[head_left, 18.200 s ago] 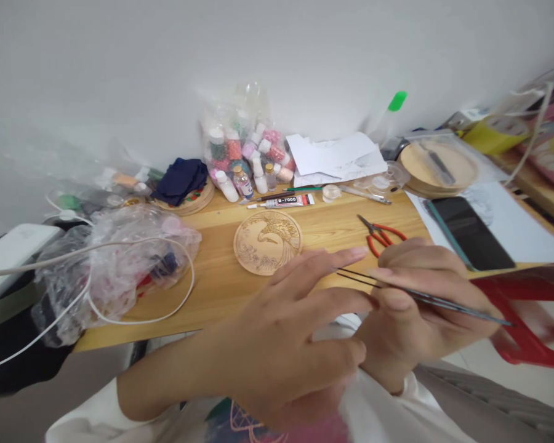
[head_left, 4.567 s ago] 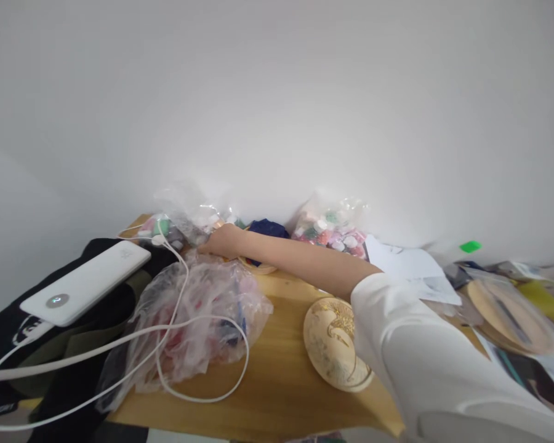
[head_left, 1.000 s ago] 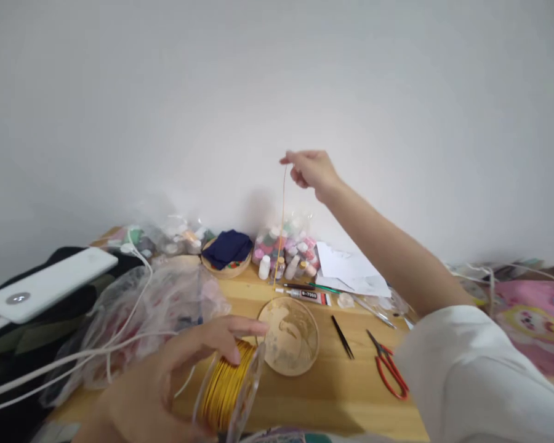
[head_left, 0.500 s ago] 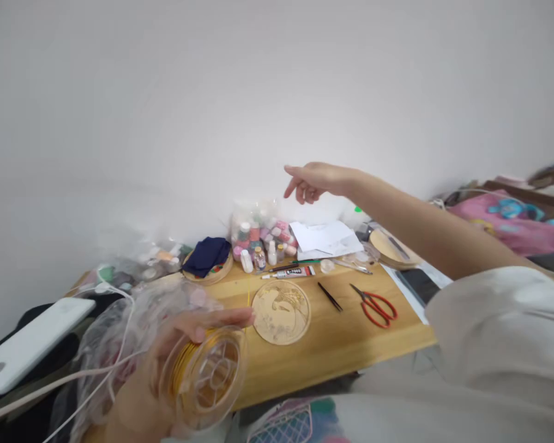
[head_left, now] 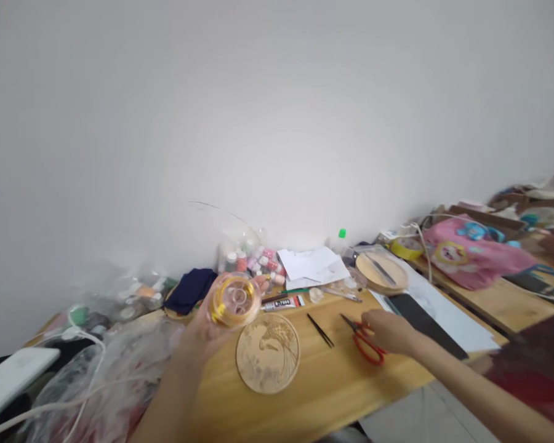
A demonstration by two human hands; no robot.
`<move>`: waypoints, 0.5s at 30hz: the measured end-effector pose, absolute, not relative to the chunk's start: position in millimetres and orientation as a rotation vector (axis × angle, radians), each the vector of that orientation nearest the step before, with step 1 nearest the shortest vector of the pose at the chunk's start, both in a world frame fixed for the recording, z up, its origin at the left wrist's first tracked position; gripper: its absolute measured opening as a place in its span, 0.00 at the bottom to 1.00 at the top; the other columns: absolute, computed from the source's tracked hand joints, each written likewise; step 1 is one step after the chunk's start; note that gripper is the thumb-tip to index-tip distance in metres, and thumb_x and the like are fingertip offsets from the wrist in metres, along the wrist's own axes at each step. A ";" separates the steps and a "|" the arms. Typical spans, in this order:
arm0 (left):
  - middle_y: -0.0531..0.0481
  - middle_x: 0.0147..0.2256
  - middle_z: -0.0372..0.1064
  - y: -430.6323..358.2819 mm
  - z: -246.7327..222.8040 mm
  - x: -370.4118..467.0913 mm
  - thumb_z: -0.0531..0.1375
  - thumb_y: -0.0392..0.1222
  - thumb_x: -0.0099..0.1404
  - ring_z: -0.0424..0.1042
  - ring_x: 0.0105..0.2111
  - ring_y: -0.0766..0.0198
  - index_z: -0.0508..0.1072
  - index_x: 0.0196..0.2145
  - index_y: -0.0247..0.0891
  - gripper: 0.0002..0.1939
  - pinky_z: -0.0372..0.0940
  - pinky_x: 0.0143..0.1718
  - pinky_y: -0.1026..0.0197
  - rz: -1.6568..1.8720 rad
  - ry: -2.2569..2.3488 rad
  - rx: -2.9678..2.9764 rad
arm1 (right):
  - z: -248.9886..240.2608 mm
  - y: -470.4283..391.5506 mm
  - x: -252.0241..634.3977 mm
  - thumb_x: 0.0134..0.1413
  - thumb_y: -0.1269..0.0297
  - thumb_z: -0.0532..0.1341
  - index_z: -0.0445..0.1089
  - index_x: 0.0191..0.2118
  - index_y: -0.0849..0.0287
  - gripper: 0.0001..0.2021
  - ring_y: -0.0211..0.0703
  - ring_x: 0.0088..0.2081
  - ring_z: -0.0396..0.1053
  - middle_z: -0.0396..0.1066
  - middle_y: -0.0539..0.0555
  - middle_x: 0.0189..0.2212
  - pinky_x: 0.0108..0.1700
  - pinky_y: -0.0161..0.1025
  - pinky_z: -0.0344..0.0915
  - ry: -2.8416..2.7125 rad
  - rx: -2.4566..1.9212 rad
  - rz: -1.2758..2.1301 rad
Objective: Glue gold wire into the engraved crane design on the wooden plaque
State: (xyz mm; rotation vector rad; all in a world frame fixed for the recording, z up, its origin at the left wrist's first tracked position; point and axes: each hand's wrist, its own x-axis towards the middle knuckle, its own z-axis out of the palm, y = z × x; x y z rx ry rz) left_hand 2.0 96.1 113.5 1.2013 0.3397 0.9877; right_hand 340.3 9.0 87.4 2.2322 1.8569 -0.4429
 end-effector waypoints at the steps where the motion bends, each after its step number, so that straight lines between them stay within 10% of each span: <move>1: 0.44 0.54 0.71 101.3 117.3 4.8 0.71 0.62 0.45 0.63 0.61 0.43 0.71 0.53 0.46 0.39 0.53 0.65 0.41 0.987 0.297 1.210 | 76.7 6.3 341.3 0.55 0.73 0.56 0.74 0.40 0.65 0.11 0.57 0.46 0.74 0.76 0.67 0.43 0.37 0.39 0.62 1.869 2.241 -0.428; 15: 0.49 0.59 0.66 146.4 130.9 0.4 0.72 0.57 0.43 0.52 0.67 0.48 0.69 0.51 0.54 0.37 0.50 0.67 0.48 1.203 0.108 1.194 | 28.6 9.6 353.9 0.56 0.69 0.54 0.65 0.41 0.63 0.08 0.58 0.44 0.74 0.73 0.67 0.42 0.36 0.41 0.58 1.802 2.403 -0.522</move>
